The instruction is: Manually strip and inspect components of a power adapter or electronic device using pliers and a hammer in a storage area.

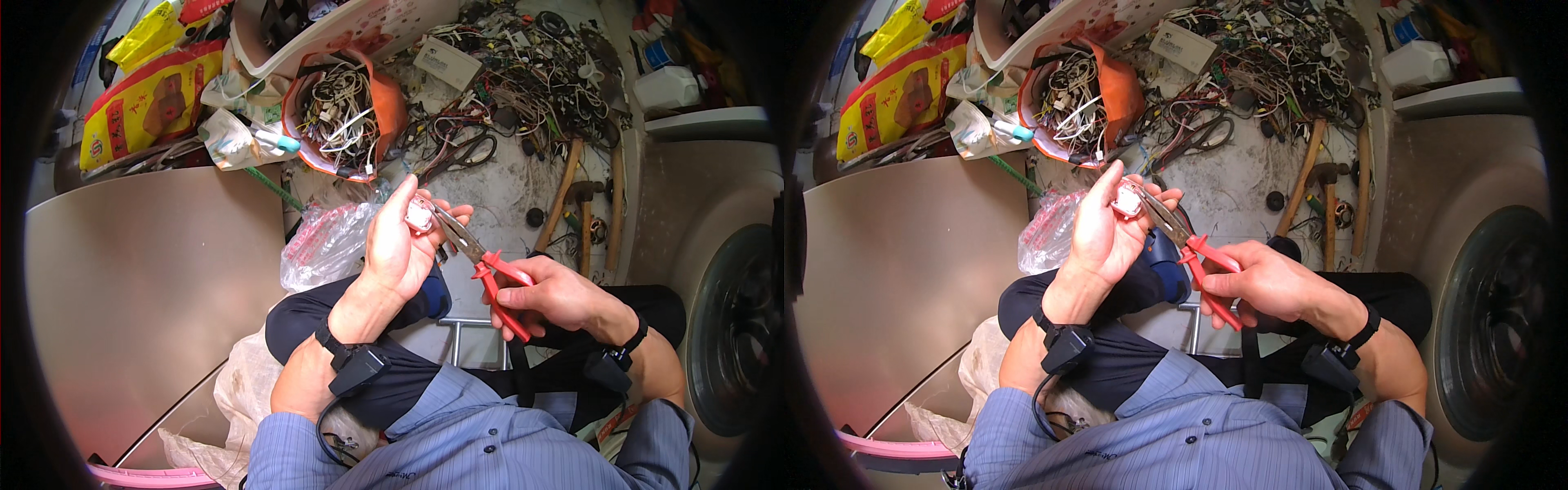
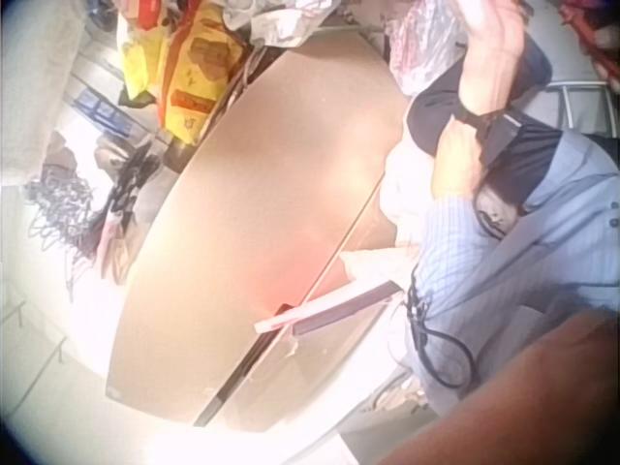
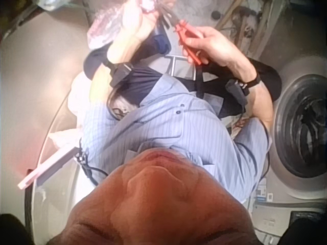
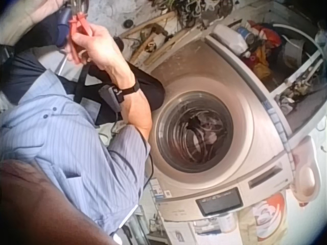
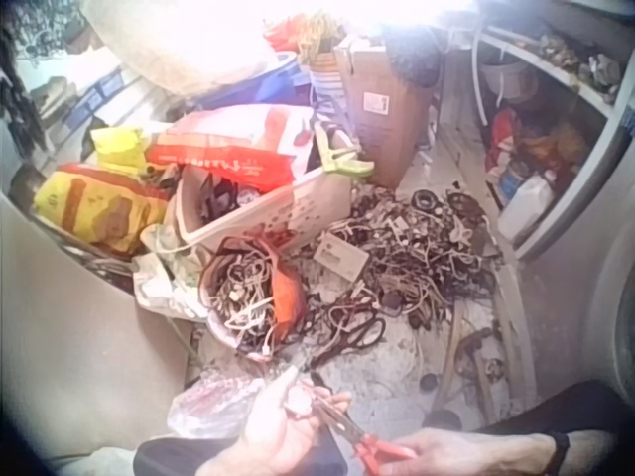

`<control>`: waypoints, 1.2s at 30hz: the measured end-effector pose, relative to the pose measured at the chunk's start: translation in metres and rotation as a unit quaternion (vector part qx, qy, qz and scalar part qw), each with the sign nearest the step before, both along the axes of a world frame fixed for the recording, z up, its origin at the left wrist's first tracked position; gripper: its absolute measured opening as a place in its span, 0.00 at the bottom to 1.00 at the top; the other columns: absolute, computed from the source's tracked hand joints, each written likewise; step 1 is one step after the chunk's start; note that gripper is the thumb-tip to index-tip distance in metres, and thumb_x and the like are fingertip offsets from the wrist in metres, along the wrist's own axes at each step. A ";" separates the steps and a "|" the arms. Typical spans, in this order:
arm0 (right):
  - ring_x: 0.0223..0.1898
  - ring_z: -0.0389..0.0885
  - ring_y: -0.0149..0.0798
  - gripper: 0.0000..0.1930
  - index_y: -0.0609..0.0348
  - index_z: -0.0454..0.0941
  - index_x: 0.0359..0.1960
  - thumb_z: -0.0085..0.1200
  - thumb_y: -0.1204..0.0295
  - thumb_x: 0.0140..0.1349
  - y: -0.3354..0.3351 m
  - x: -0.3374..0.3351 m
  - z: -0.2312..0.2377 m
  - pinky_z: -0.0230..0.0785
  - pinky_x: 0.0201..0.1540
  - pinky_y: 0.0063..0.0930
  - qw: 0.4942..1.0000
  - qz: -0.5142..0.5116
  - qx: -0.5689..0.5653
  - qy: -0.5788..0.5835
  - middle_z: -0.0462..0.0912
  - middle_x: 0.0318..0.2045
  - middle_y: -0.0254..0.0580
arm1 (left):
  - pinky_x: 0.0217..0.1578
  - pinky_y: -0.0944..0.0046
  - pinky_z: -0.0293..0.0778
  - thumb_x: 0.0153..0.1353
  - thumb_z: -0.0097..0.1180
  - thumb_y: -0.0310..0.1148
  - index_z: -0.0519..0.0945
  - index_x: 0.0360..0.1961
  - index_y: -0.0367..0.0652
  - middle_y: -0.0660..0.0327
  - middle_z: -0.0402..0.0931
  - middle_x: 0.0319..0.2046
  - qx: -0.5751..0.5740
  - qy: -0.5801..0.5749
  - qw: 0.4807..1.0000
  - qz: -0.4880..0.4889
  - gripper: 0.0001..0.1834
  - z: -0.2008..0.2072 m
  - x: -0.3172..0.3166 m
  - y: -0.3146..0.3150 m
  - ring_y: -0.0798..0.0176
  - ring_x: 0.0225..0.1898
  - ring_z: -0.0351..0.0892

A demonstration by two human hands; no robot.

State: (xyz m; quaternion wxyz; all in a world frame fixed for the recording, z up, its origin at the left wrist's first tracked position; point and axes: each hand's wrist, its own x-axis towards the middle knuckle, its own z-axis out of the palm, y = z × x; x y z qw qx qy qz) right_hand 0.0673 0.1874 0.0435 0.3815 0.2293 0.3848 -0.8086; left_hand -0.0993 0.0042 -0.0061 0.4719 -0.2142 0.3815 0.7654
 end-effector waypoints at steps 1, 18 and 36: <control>0.29 0.85 0.31 0.12 0.62 0.76 0.48 0.51 0.65 0.76 0.005 -0.003 0.007 0.71 0.23 0.23 0.998 0.015 0.052 0.023 0.86 0.33 0.39 | 0.49 0.48 0.86 0.77 0.47 0.47 0.79 0.36 0.37 0.50 0.83 0.34 -0.001 0.003 1.000 -0.009 0.23 -0.001 -0.001 0.000 0.42 0.45 0.87; 0.36 0.80 0.60 0.07 0.61 0.75 0.44 0.53 0.77 0.65 0.015 0.013 -0.014 0.73 0.38 0.52 0.684 0.120 0.640 0.328 0.79 0.32 0.54 | 0.13 0.61 0.80 0.75 0.49 0.48 0.76 0.39 0.37 0.49 0.82 0.30 -0.079 0.039 0.987 -0.131 0.21 0.009 -0.007 0.003 0.55 0.21 0.84; 0.37 0.82 0.60 0.08 0.61 0.75 0.44 0.54 0.75 0.65 0.019 0.014 -0.009 0.74 0.40 0.51 0.722 0.109 0.606 0.317 0.81 0.33 0.54 | 0.10 0.74 0.59 0.72 0.60 0.44 0.77 0.33 0.43 0.62 0.78 0.22 -0.092 0.149 0.975 -0.135 0.16 0.009 -0.005 0.006 0.71 0.14 0.72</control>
